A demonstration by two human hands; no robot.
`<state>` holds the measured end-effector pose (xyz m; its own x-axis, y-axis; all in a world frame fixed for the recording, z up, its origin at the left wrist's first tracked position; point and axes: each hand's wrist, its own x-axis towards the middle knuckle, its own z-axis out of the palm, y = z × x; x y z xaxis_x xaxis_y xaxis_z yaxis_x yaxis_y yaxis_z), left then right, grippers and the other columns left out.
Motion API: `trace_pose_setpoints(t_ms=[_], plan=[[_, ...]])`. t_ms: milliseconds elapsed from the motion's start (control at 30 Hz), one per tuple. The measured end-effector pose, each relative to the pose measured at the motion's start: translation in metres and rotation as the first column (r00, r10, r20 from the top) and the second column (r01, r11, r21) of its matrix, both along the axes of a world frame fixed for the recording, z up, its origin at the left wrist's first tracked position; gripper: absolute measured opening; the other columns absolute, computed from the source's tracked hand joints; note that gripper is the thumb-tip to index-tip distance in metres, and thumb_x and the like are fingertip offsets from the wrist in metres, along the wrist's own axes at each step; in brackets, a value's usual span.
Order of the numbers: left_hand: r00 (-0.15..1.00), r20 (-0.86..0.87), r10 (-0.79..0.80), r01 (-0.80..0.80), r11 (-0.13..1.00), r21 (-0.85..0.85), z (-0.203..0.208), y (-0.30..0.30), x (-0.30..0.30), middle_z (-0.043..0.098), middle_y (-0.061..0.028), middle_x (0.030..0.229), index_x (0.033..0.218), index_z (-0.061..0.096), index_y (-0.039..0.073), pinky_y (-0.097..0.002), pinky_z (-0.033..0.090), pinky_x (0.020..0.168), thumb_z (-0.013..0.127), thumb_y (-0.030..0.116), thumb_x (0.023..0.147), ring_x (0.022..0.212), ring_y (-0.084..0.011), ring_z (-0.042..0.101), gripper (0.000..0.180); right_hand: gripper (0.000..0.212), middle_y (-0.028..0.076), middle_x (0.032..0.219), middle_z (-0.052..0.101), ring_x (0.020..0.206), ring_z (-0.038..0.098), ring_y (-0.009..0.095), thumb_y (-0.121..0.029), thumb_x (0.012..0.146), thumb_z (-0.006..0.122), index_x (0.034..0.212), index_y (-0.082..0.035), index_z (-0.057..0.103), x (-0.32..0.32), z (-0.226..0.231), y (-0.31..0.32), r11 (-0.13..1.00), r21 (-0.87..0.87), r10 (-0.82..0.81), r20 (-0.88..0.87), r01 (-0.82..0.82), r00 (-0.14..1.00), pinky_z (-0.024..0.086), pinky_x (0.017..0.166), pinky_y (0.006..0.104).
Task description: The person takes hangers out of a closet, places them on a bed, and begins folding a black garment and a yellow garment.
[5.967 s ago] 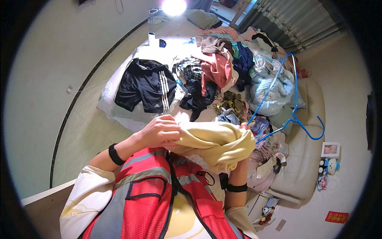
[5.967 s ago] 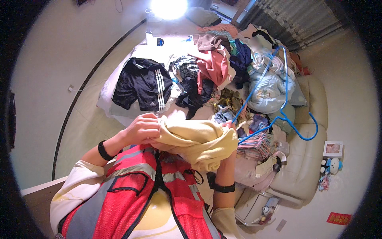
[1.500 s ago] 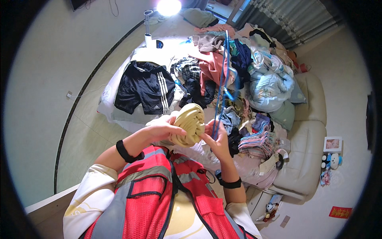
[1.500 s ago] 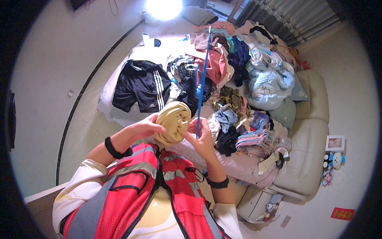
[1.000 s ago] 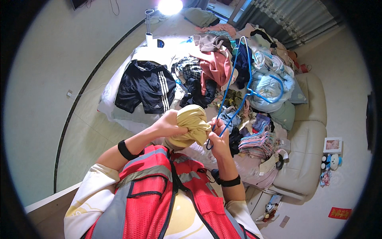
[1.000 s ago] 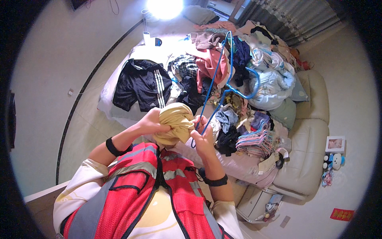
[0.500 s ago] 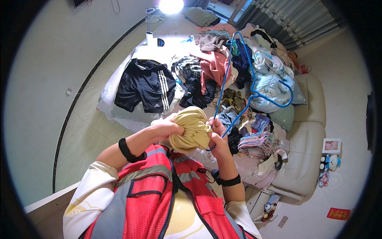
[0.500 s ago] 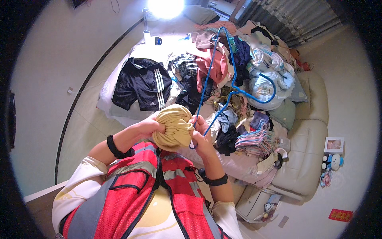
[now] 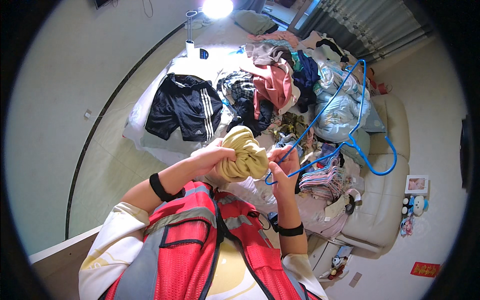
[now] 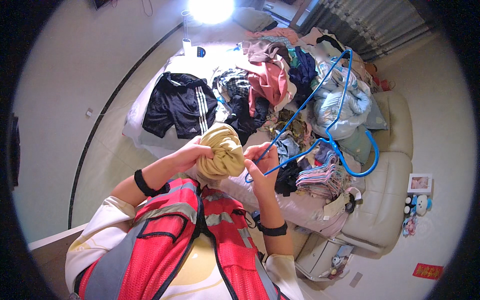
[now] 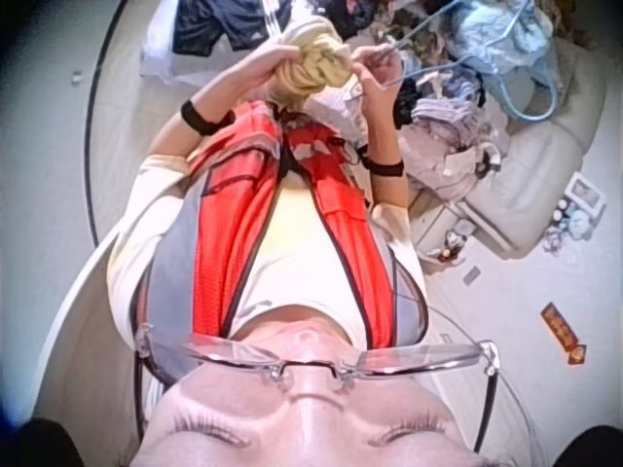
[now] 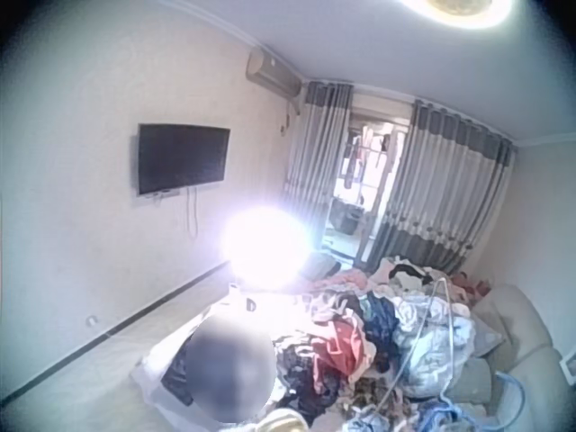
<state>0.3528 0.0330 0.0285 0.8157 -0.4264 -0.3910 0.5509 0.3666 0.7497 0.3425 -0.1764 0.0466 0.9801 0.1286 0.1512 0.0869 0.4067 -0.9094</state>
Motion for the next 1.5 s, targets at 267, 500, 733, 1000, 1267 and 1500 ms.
trace_pose_setpoints(t_ms=[267, 500, 733, 1000, 1267, 1500], plan=[[0.996, 0.001, 0.088, -0.088, 0.994, 0.072, -0.011, -0.008, 0.001, 0.063, -0.0077, 0.1, 0.112, 0.055, -0.002, -0.0265, 0.051, 0.078, 0.065, 0.012, 0.078, 0.086, -0.0125, 0.062, 0.038, 0.044, 0.015, 0.097, 0.06, 0.069, 0.049, 0.01, 0.007, 0.071, 0.063, 0.105, -0.006, 0.039, -0.001, -0.008, -0.001, 0.983, -0.157, 0.111, 0.101, -0.094, 0.989, 0.041, 0.068, 0.0236], [0.993, -0.091, 0.073, -0.069, 0.997, 0.039, -0.039, -0.012, 0.001, 0.065, -0.0103, 0.094, 0.104, 0.059, -0.002, -0.0245, 0.053, 0.064, 0.071, 0.02, 0.078, 0.076, -0.0136, 0.064, 0.037, 0.039, 0.009, 0.088, 0.06, 0.075, 0.056, 0.011, -0.006, 0.074, 0.072, 0.1, -0.001, 0.044, -0.001, -0.041, 0.009, 0.776, -0.629, 0.039, 0.13, 0.052, 0.991, 0.046, 0.07, 0.0232], [0.998, -0.059, 0.031, -0.03, 0.999, 0.016, 0.008, -0.015, -0.008, 0.065, -0.0071, 0.093, 0.101, 0.06, 0.001, -0.0257, 0.053, 0.071, 0.072, 0.016, 0.078, 0.08, -0.0134, 0.064, 0.03, 0.022, 0.003, 0.086, 0.055, 0.078, 0.055, 0.009, 0.002, 0.08, 0.058, 0.096, -0.005, 0.045, -0.004, -0.045, -0.004, 0.88, -0.468, 0.058, -0.054, -0.077, 0.997, 0.044, 0.072, 0.0218], [0.999, -0.044, 0.016, -0.015, 0.999, 0.039, -0.011, -0.006, -0.005, 0.064, -0.008, 0.104, 0.117, 0.054, 0.002, -0.028, 0.051, 0.082, 0.068, 0.016, 0.082, 0.09, -0.0141, 0.063, 0.04, 0.025, 0.006, 0.093, 0.052, 0.093, 0.054, 0.016, -0.002, 0.079, 0.056, 0.099, -0.007, 0.043, -0.004, -0.014, -0.025, 0.918, 0.34, 0.313, -0.302, -0.205, 0.9, 0.041, 0.085, 0.0284], [0.992, -0.103, 0.069, -0.09, 0.972, -0.218, -0.027, -0.002, 0.003, 0.059, -0.0097, 0.114, 0.121, 0.051, 0.003, -0.0306, 0.049, 0.088, 0.062, 0.016, 0.086, 0.1, -0.0166, 0.06, 0.039, 0.032, 0.006, 0.082, 0.047, 0.08, 0.048, 0.017, -0.01, 0.068, 0.053, 0.096, -0.007, 0.037, 0.0, -0.006, -0.045, 0.908, 0.385, 0.26, -0.211, -0.165, 0.942, 0.039, 0.077, 0.0271], [0.993, -0.005, 0.119, -0.119, 0.993, -0.017, -0.024, 0.0, 0.001, 0.061, -0.0082, 0.109, 0.117, 0.054, 0.002, -0.0305, 0.049, 0.086, 0.063, 0.005, 0.082, 0.097, -0.0161, 0.061, 0.037, 0.027, 0.003, 0.083, 0.052, 0.074, 0.051, 0.012, -0.021, 0.083, 0.062, 0.097, -0.009, 0.043, 0.004, -0.018, -0.057, 0.969, 0.226, 0.158, -0.249, -0.101, 0.956, 0.041, 0.072, 0.0248]])
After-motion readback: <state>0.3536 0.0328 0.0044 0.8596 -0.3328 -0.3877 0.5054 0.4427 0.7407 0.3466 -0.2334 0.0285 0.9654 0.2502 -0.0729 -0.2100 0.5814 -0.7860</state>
